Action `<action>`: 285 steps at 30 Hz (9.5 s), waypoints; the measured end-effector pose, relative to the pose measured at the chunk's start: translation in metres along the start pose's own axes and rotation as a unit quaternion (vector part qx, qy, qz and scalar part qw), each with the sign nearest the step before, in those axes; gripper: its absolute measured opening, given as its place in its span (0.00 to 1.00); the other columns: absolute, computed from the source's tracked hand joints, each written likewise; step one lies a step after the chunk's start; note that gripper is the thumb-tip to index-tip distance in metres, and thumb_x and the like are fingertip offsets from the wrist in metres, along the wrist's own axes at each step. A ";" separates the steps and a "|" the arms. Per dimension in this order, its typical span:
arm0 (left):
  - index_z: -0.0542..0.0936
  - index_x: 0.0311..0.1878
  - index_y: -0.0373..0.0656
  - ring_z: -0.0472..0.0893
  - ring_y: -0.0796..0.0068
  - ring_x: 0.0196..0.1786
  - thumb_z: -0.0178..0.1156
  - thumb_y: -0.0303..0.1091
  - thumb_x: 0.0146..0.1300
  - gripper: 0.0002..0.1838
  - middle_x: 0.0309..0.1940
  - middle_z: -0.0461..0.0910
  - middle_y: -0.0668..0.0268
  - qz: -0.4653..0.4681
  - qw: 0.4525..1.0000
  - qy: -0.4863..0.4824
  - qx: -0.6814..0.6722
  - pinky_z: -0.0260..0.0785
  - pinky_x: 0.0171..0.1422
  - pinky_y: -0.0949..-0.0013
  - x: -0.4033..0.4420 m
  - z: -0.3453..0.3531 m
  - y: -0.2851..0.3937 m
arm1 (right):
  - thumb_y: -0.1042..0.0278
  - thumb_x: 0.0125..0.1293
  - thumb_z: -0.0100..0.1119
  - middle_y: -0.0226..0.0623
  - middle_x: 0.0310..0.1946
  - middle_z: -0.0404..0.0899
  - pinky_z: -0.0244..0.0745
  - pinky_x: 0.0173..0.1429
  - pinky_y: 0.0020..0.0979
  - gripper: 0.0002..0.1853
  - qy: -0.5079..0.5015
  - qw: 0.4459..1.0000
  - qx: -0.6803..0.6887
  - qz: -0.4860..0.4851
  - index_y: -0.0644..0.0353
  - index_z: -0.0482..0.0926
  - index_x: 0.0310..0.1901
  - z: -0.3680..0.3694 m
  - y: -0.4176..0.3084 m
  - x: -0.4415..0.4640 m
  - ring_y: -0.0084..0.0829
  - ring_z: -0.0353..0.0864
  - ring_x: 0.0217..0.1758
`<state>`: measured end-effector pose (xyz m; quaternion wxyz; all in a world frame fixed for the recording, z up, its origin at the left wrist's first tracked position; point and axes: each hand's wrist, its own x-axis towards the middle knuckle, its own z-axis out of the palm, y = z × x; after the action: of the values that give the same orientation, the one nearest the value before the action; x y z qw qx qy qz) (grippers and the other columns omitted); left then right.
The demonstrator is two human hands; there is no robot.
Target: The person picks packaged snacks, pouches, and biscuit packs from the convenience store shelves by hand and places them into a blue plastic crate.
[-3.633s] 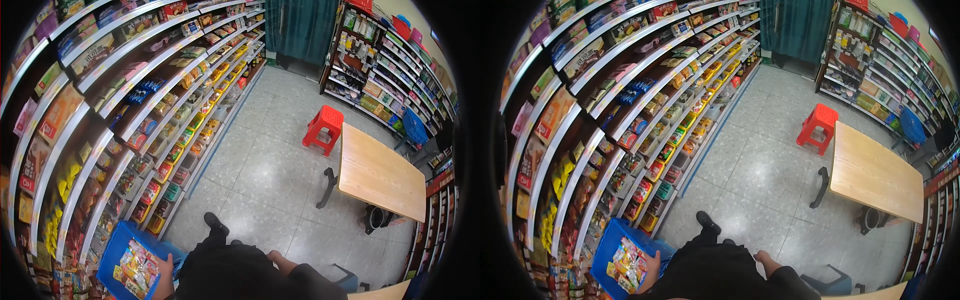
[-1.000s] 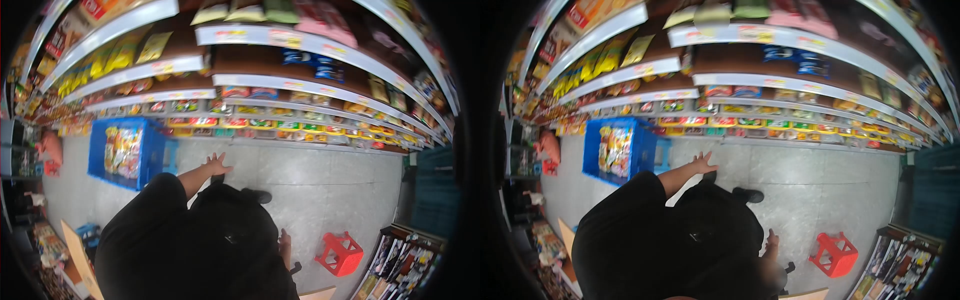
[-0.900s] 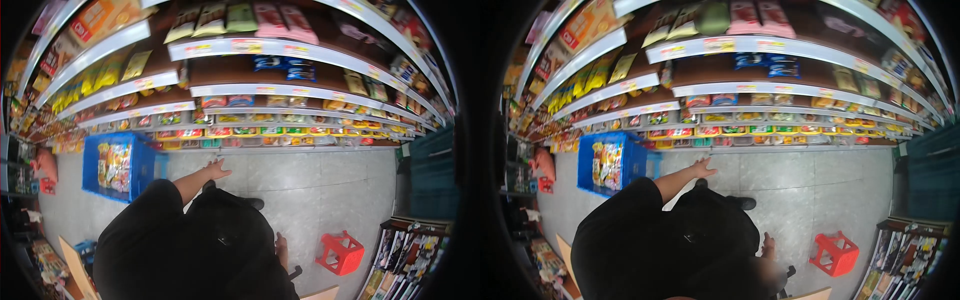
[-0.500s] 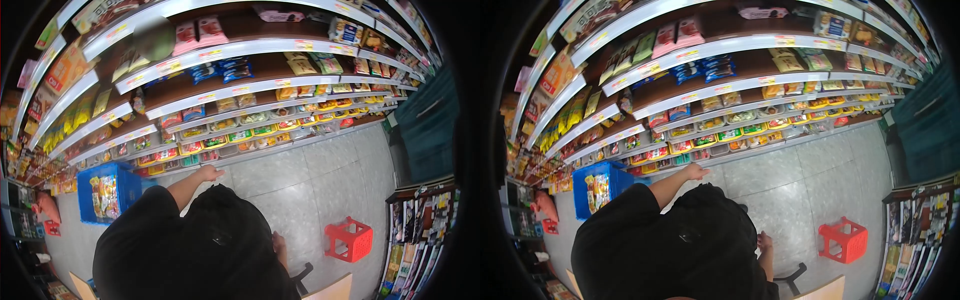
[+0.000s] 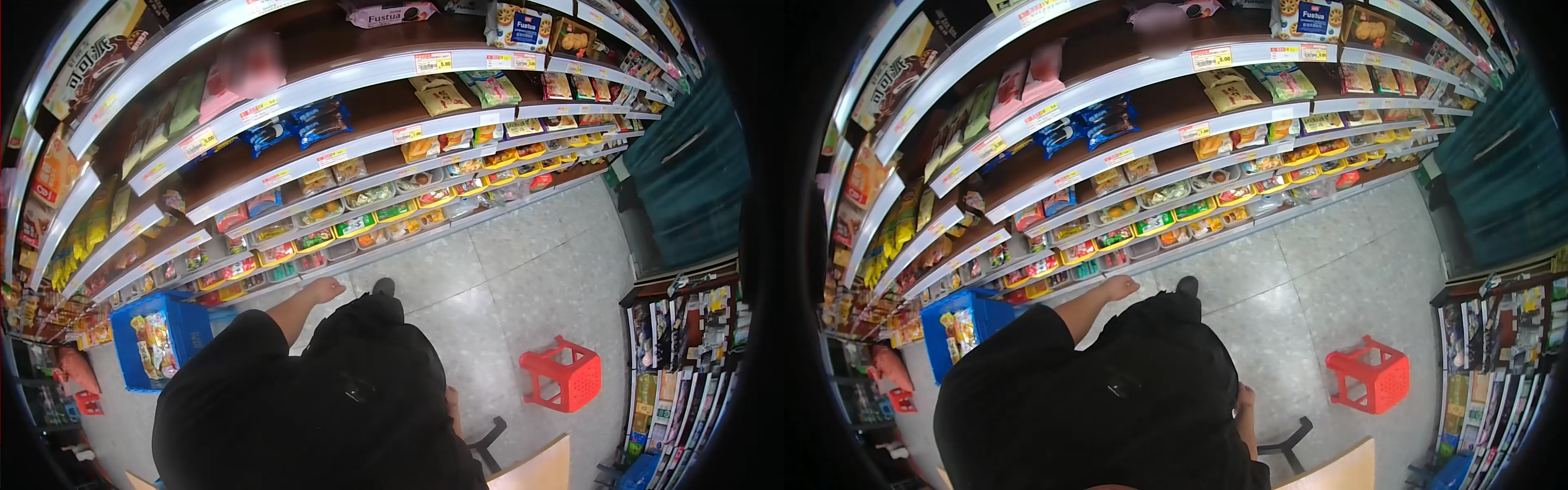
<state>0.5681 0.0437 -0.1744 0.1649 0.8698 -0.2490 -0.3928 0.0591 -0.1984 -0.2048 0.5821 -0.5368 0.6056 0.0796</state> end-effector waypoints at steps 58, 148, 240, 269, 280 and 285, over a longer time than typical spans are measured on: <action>0.76 0.59 0.38 0.79 0.77 0.51 0.57 0.32 0.74 0.15 0.48 0.81 0.65 0.291 0.864 0.137 -0.388 0.72 0.57 0.69 0.157 -0.167 0.441 | 0.60 0.69 0.61 0.44 0.48 0.84 0.78 0.55 0.33 0.19 0.011 0.905 0.008 -0.425 0.63 0.80 0.56 -0.086 -0.564 0.263 0.34 0.84 0.51; 0.68 0.72 0.48 0.70 0.49 0.71 0.43 0.71 0.68 0.41 0.69 0.70 0.54 -0.066 0.521 -0.181 -0.832 0.61 0.73 0.43 -0.286 0.228 0.416 | 0.48 0.72 0.53 0.52 0.73 0.63 0.61 0.73 0.53 0.32 -0.113 0.684 -0.285 -0.662 0.56 0.66 0.72 -0.169 -0.156 -0.166 0.54 0.64 0.74; 0.72 0.62 0.36 0.81 0.77 0.49 0.62 0.32 0.71 0.20 0.50 0.82 0.65 -0.113 0.588 0.363 -0.714 0.76 0.54 0.71 -0.579 -0.014 -0.420 | 0.73 0.67 0.62 0.39 0.55 0.78 0.73 0.63 0.32 0.23 -0.598 0.766 -0.215 -0.104 0.66 0.71 0.62 0.723 -0.100 -0.426 0.28 0.77 0.58; 0.73 0.64 0.43 0.78 0.45 0.52 0.61 0.32 0.57 0.29 0.54 0.78 0.50 -0.172 0.878 0.419 -0.156 0.71 0.60 0.49 -0.523 -0.032 -0.750 | 0.61 0.58 0.69 0.57 0.66 0.68 0.71 0.66 0.46 0.38 -0.144 0.716 -0.564 -0.384 0.60 0.64 0.69 1.008 0.036 -0.443 0.56 0.74 0.63; 0.72 0.65 0.44 0.73 0.51 0.65 0.64 0.36 0.59 0.29 0.69 0.68 0.53 -0.176 0.923 0.329 -0.092 0.70 0.66 0.51 -0.539 -0.007 -0.788 | 0.67 0.62 0.61 0.39 0.76 0.57 0.61 0.75 0.51 0.32 -0.243 0.433 -0.667 -0.555 0.48 0.68 0.70 1.022 0.054 -0.440 0.47 0.56 0.78; 0.73 0.62 0.46 0.73 0.48 0.67 0.64 0.38 0.60 0.26 0.74 0.61 0.52 -0.181 0.948 0.251 -0.076 0.72 0.65 0.49 -0.550 -0.007 -0.783 | 0.70 0.69 0.50 0.30 0.79 0.55 0.59 0.77 0.51 0.28 -0.273 0.409 -0.700 -0.517 0.41 0.70 0.70 1.019 0.042 -0.431 0.36 0.53 0.81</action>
<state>0.4991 0.9971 -0.2166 0.2141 0.9554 -0.0073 -0.2032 0.5498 0.7944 -0.2016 0.0688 -0.9187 -0.2442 0.3025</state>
